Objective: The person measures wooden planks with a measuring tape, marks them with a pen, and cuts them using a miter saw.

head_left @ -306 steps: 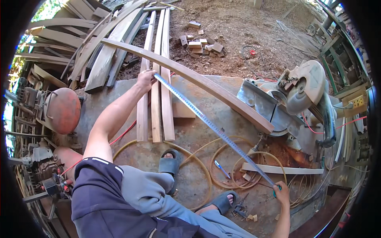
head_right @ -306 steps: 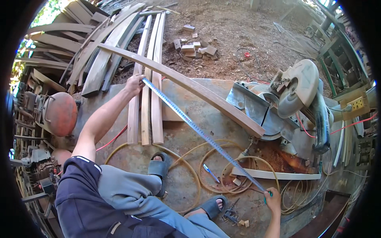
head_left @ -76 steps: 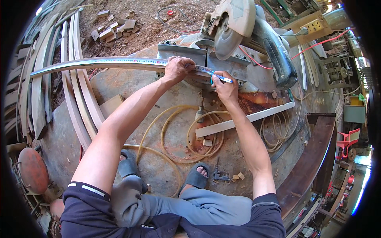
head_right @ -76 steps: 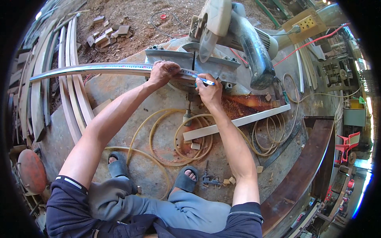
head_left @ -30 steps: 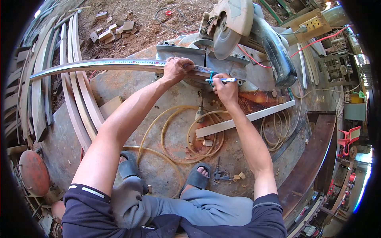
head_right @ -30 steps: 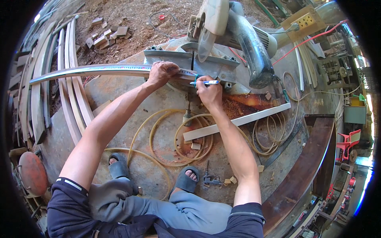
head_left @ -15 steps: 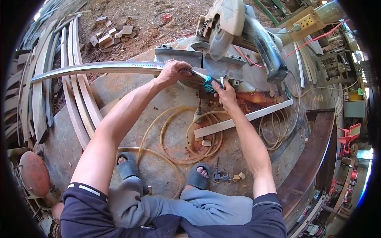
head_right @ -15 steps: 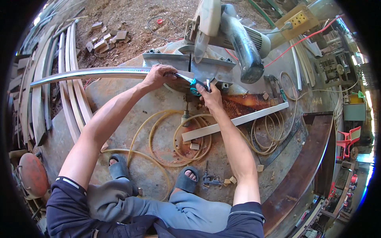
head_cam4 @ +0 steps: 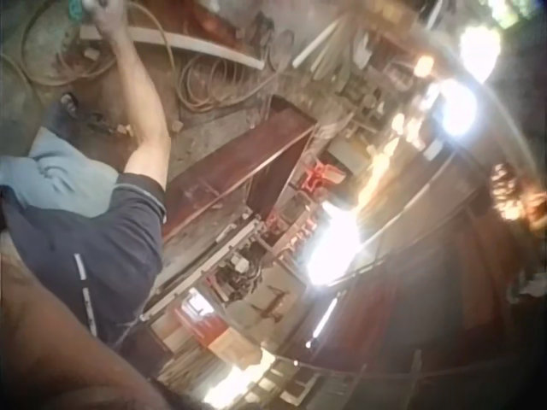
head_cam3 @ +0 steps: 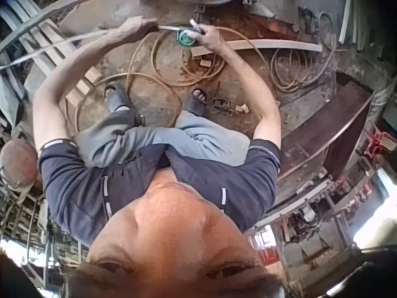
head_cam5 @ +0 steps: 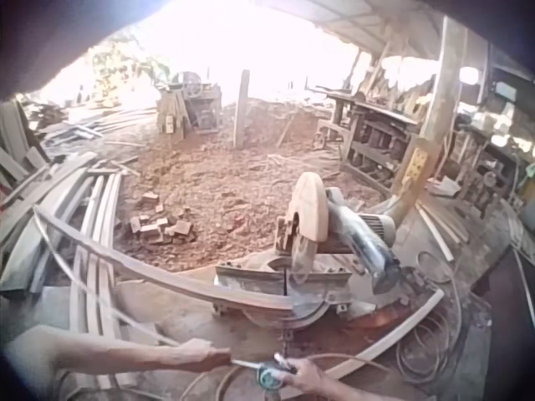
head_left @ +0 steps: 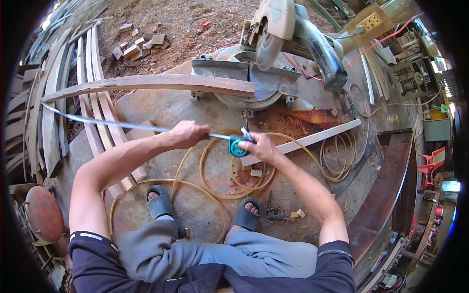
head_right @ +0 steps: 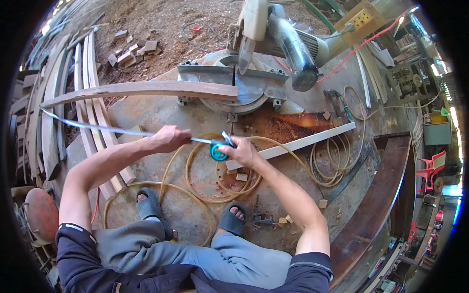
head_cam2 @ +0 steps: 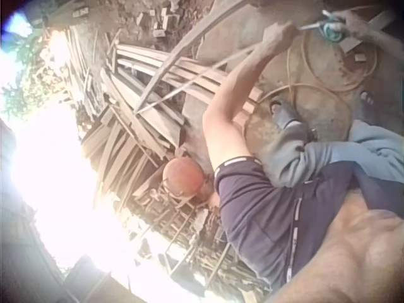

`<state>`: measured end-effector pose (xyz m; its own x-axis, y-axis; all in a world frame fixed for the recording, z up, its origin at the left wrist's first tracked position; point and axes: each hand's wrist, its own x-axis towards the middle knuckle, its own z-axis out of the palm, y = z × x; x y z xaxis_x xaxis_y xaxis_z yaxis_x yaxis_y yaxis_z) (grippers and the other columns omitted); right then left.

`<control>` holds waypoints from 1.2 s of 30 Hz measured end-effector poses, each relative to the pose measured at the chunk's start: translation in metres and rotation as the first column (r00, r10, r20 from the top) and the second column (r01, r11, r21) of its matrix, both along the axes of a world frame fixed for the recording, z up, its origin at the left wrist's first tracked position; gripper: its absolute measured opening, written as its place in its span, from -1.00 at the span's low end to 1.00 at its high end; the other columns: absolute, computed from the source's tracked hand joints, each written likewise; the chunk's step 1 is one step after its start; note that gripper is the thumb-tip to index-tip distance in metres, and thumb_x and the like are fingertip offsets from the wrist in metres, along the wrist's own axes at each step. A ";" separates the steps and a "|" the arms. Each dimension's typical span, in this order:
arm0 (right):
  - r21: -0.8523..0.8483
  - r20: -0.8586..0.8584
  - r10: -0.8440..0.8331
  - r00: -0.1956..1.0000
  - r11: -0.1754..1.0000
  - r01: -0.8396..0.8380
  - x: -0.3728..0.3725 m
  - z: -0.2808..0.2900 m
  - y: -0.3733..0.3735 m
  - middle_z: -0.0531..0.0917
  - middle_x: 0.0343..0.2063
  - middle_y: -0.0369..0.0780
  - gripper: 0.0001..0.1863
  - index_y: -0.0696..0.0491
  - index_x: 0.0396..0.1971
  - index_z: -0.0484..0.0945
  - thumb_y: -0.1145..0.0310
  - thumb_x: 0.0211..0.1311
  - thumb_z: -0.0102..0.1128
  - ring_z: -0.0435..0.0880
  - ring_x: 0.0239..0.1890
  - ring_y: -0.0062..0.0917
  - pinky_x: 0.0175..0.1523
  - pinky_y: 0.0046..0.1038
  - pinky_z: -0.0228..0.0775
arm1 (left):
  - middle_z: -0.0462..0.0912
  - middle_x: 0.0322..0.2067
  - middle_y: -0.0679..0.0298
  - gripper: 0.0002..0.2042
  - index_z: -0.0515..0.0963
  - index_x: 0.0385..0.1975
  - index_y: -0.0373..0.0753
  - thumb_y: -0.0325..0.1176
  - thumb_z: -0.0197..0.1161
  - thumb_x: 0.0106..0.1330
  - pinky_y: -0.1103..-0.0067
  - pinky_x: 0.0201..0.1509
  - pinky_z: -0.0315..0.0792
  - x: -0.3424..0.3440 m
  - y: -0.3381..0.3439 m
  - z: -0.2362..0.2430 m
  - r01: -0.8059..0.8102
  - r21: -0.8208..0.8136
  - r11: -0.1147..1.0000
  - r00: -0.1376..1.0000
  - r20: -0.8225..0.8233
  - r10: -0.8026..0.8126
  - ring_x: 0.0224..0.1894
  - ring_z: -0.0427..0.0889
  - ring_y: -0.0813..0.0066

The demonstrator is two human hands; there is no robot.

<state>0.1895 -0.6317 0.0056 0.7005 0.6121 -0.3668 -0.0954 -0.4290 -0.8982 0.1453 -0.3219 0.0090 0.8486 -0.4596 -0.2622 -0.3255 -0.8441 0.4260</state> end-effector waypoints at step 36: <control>0.004 0.575 0.023 0.818 1.000 -0.031 -0.071 0.144 0.041 0.67 -0.16 0.05 -0.69 0.23 -0.14 0.57 0.28 0.28 0.27 0.71 -0.11 -0.06 -0.04 -0.14 0.56 | 0.51 0.11 0.02 -0.39 0.42 0.13 -0.32 -0.03 0.39 0.20 0.18 0.38 0.18 0.107 0.105 -0.043 -0.394 0.082 0.916 0.830 0.459 0.316 0.27 0.39 0.05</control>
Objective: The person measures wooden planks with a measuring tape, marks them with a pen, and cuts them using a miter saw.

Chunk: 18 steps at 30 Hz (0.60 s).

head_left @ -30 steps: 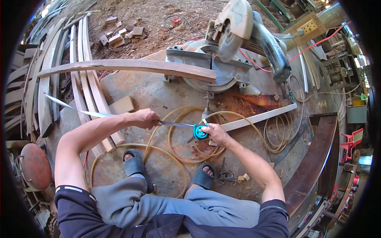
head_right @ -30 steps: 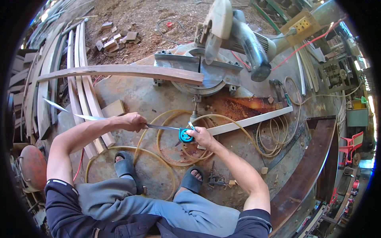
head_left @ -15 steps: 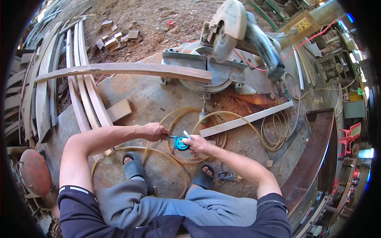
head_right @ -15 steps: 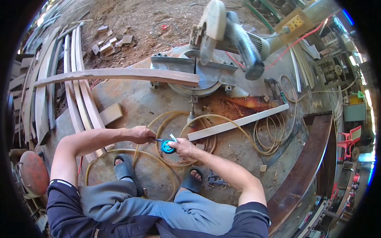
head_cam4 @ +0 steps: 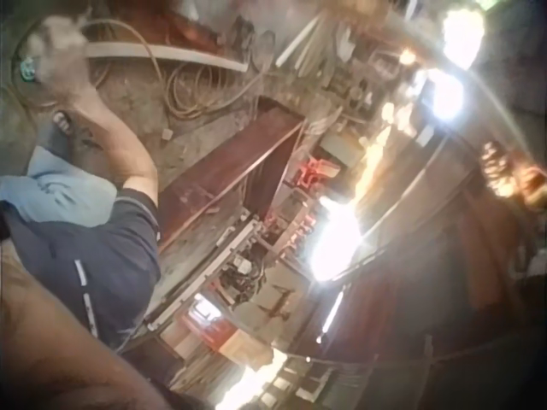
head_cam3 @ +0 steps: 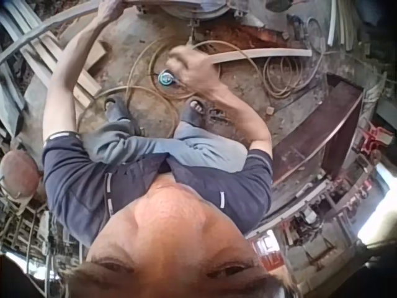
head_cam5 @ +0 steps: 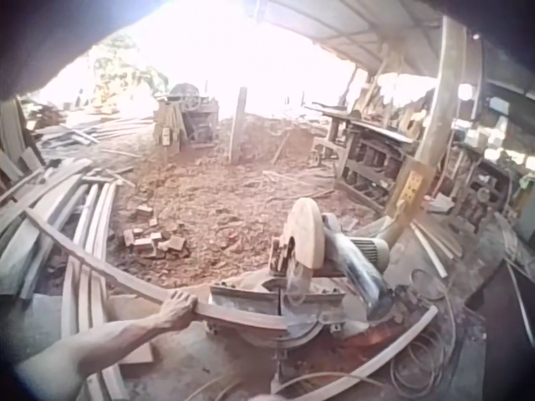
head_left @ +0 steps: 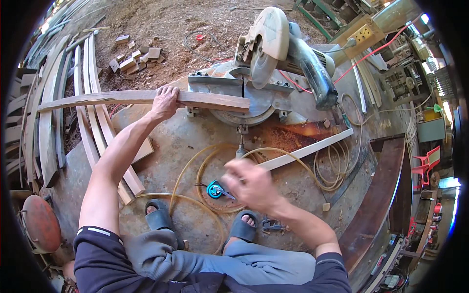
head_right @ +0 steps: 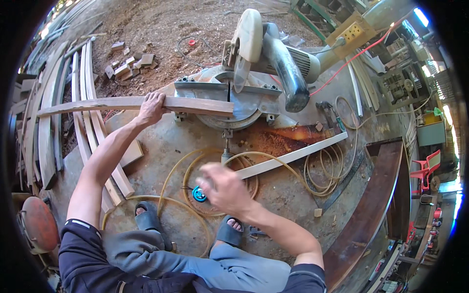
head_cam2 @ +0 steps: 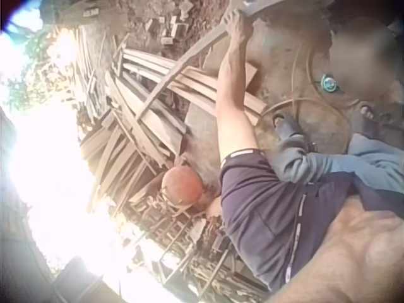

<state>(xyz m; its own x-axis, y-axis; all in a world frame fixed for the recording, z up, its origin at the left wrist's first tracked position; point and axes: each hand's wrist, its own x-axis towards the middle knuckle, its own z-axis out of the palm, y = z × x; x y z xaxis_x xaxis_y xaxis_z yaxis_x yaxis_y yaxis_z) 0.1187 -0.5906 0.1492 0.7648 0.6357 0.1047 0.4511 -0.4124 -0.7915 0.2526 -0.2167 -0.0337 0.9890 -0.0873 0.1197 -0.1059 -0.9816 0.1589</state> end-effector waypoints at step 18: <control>0.257 -0.438 -0.415 0.797 0.792 0.554 0.146 0.134 -0.009 0.56 -0.16 -0.07 -0.54 0.29 0.12 0.43 0.22 0.42 0.11 0.75 -0.30 -0.42 -0.39 -0.55 0.58 | 0.52 0.07 0.21 -0.26 0.19 0.42 0.04 -0.37 0.35 0.22 0.24 0.22 0.27 0.065 -0.007 0.009 0.010 0.095 0.995 1.000 0.025 -0.012 0.17 0.46 0.14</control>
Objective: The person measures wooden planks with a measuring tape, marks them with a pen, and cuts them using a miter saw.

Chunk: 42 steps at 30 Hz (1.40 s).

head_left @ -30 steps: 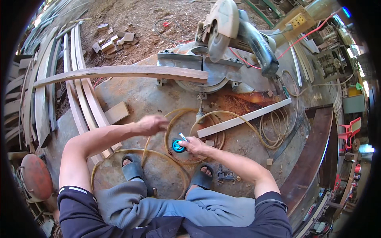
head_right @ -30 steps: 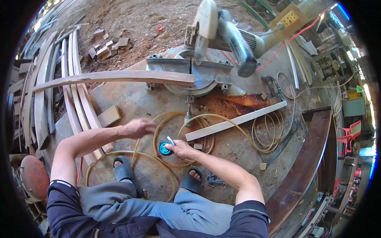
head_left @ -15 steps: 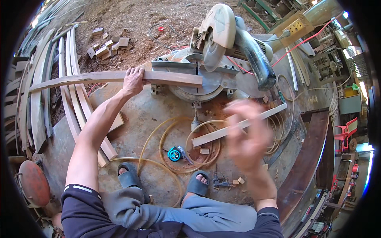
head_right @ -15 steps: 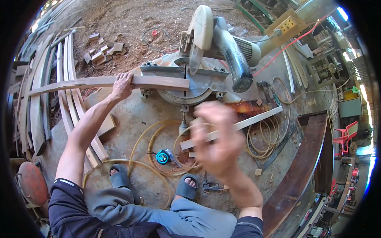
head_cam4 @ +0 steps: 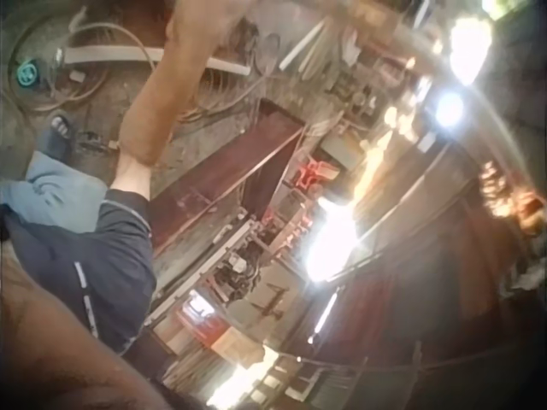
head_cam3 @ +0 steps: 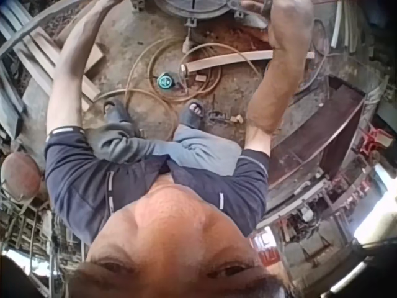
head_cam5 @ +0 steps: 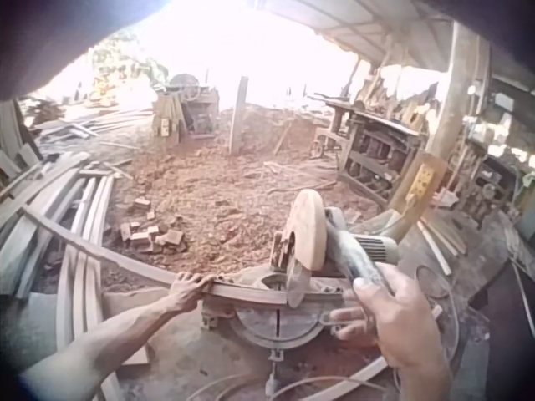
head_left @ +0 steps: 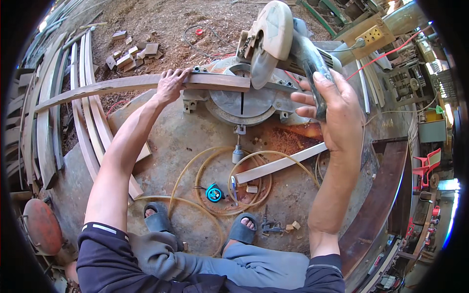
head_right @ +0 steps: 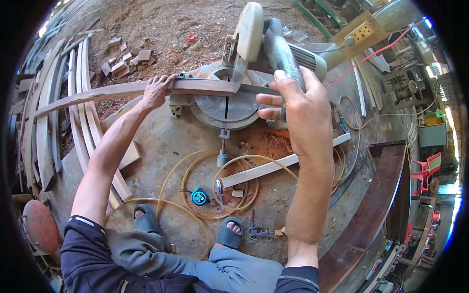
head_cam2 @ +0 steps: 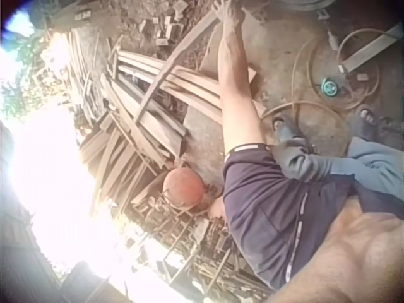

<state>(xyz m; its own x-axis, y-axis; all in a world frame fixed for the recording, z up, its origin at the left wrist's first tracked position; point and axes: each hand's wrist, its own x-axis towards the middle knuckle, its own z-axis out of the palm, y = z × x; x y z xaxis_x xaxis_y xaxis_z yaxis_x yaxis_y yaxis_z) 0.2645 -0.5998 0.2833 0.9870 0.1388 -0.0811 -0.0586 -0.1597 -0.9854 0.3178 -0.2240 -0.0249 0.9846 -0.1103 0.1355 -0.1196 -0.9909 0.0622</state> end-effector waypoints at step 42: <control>-0.420 -0.077 -0.070 0.995 0.907 0.031 -0.015 -0.064 0.002 0.60 -0.60 -0.14 -0.72 0.27 -0.24 0.36 0.40 0.17 0.15 0.64 -0.63 -0.50 -0.50 -0.41 0.52 | 0.58 0.06 0.06 -0.41 0.34 0.19 -0.27 -0.52 0.36 0.10 0.25 0.20 0.37 0.020 -0.001 0.001 -0.024 0.029 0.999 0.992 -0.123 0.027 0.16 0.53 0.08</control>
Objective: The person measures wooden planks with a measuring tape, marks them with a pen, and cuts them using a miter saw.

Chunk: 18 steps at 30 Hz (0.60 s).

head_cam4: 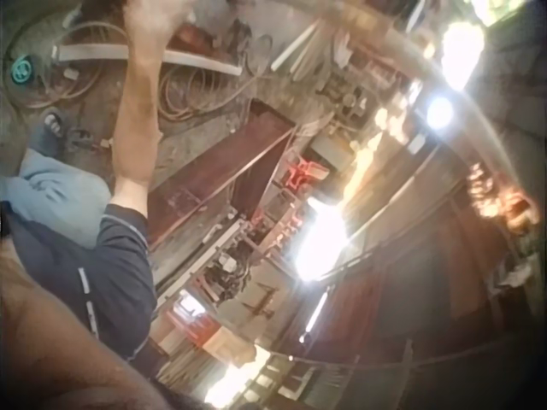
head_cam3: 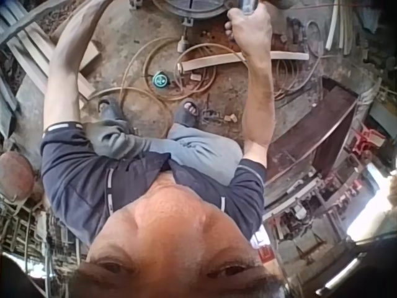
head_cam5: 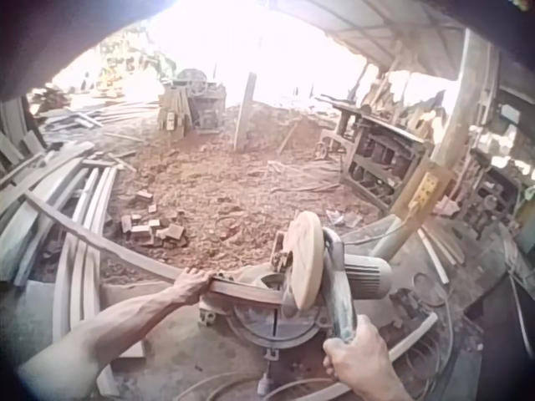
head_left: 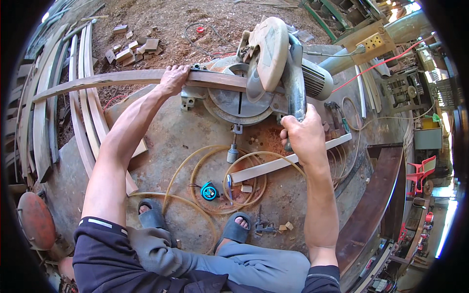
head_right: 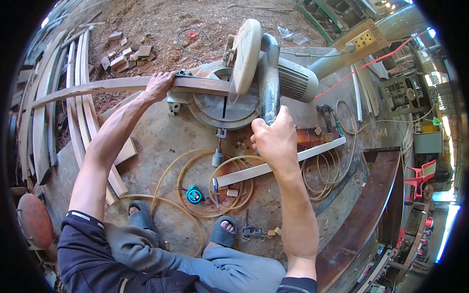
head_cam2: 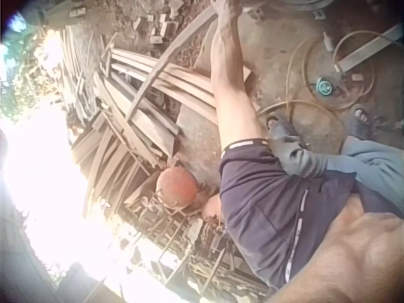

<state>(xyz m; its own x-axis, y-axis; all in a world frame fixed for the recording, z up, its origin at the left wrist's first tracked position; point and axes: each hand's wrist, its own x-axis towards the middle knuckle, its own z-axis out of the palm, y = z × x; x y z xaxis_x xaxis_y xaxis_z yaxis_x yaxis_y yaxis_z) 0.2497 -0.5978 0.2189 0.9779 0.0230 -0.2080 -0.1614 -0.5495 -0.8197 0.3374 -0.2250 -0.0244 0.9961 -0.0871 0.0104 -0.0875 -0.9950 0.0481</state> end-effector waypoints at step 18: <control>-0.029 0.008 -0.002 1.000 1.000 0.002 -0.008 -0.014 -0.002 0.57 -0.63 -0.17 -0.71 0.24 -0.23 0.31 0.41 0.17 0.15 0.61 -0.66 -0.49 -0.52 -0.41 0.48 | 0.61 -0.06 0.00 -0.55 0.36 0.10 -0.28 -0.57 0.21 0.16 0.20 0.16 0.38 0.002 -0.001 0.001 0.015 -0.055 0.998 1.000 0.022 -0.014 0.09 0.55 -0.02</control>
<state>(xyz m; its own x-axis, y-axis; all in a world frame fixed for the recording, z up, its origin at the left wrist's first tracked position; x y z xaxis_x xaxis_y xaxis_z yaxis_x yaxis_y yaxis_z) 0.2420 -0.5994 0.2046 0.9796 0.0149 -0.2004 -0.1559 -0.5729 -0.8047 0.3398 -0.2261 -0.0238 0.9942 -0.1006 0.0374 -0.1039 -0.9895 0.1006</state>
